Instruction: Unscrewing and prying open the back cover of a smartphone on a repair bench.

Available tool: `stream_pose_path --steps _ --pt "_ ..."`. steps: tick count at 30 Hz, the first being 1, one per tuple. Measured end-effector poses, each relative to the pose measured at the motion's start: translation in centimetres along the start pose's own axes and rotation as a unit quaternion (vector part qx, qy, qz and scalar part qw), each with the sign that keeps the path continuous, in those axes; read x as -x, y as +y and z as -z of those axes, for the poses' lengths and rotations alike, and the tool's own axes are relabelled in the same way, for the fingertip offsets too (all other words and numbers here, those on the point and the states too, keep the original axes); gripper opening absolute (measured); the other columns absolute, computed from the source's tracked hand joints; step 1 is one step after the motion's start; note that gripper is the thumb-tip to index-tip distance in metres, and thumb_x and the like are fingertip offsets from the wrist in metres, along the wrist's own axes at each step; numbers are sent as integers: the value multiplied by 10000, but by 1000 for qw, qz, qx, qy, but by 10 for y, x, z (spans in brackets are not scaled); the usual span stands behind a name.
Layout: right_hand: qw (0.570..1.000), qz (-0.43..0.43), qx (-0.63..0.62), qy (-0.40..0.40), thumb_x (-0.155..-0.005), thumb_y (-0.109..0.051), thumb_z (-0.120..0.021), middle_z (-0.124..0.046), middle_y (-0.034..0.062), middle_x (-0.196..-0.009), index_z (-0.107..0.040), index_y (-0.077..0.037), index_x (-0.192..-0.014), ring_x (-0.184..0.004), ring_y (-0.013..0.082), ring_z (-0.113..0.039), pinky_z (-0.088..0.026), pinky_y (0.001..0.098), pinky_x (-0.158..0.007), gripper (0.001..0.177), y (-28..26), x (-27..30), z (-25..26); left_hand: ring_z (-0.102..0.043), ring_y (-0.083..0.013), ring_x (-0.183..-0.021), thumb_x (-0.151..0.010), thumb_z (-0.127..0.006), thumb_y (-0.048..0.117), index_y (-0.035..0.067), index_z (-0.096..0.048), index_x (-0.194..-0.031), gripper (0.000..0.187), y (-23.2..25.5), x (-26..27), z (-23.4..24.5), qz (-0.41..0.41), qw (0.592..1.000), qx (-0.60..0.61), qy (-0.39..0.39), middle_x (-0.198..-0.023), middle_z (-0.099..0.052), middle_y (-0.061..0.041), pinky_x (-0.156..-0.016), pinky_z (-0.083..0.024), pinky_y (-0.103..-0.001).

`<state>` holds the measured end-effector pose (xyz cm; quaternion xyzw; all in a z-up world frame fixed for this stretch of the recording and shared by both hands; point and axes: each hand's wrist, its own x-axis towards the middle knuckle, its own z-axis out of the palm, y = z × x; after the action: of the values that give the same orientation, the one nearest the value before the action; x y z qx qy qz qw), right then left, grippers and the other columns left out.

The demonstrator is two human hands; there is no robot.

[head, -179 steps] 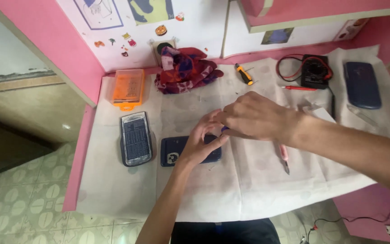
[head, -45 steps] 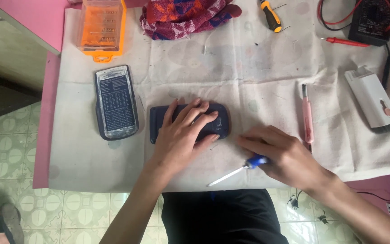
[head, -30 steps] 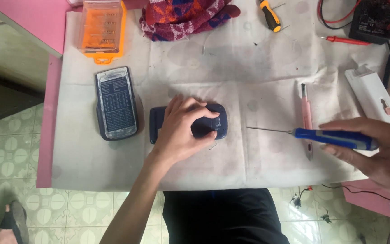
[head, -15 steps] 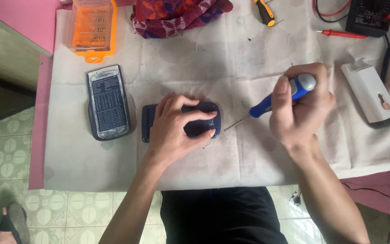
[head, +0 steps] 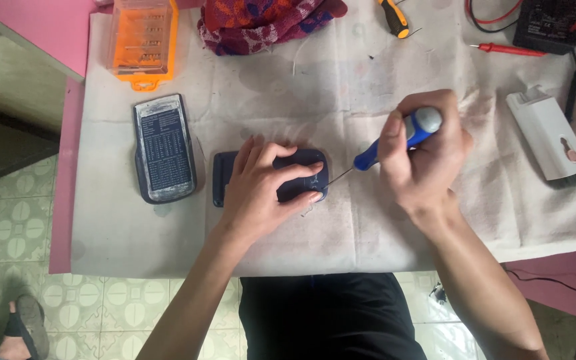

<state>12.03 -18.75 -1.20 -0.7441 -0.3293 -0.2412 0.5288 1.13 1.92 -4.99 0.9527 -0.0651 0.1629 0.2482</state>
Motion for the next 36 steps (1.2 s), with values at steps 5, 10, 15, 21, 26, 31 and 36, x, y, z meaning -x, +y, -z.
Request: stream_pose_path --steps 5,10,15,21,26,31,36 --pt "998 45 -27 35 -1027 -156 -654 -545 112 -638 -593 -10 -927 -472 205 -487 -438 295 -463 187 20 8 -9 -583 -291 -1220 -810 -799 536 363 -744 -1171 405 -1 5 -3 18 998 -49 -31 -1215 -590 -7 -1178 -263 -608" --pt "997 64 -25 31 -1032 -152 -649 -554 125 -645 -591 3 -937 -476 210 -492 -445 312 -465 191 20 5 -8 -561 -306 -1266 -840 -777 526 343 -735 -1168 378 -3 4 -5 10 998 -51 -23 -1223 -585 -23 -1175 -265 -623" --pt "996 68 -37 46 -1000 -148 -665 -541 123 -637 -602 9 -933 -495 219 -514 -450 320 -475 181 28 11 -5 -525 -317 -1334 -837 -775 528 345 -729 -1162 376 -7 7 -10 6 999 -49 -22 -1215 -573 -22 -1172 -269 -619" --pt "996 69 -28 58 -998 -125 -655 -545 123 -634 -592 18 -922 -493 219 -512 -455 329 -472 173 28 7 -2 -514 -318 -1360 -840 -770 527 344 -717 -1155 368 -7 4 -8 2 999 -43 -25 -1220 -568 -18 -1168 -282 -616" --pt "996 65 -43 41 -979 -160 -675 -547 109 -628 -619 -9 -936 -476 214 -523 -442 311 -473 166 26 8 -5 -511 -318 -1392 -839 -774 529 355 -724 -1158 367 -7 4 -9 -6 999 -42 -20 -1210 -576 -12 -1167 -294 -589" --pt "997 68 -33 28 -977 -162 -669 -555 98 -602 -608 -31 -926 -444 239 -531 -454 326 -453 153 15 4 -6 -514 -309 -1393 -843 -775 535 365 -735 -1157 359 -7 3 -9 -13 999 -44 -8 -1204 -578 -6 -1171 -294 -569" --pt "996 75 -43 33 -977 -147 -666 -557 89 -595 -600 -28 -910 -438 213 -517 -469 318 -461 152 19 7 -5 -517 -307 -1393 -850 -779 523 359 -742 -1162 355 -7 3 -10 -11 999 -36 -4 -1198 -579 -3 -1168 -296 -570"
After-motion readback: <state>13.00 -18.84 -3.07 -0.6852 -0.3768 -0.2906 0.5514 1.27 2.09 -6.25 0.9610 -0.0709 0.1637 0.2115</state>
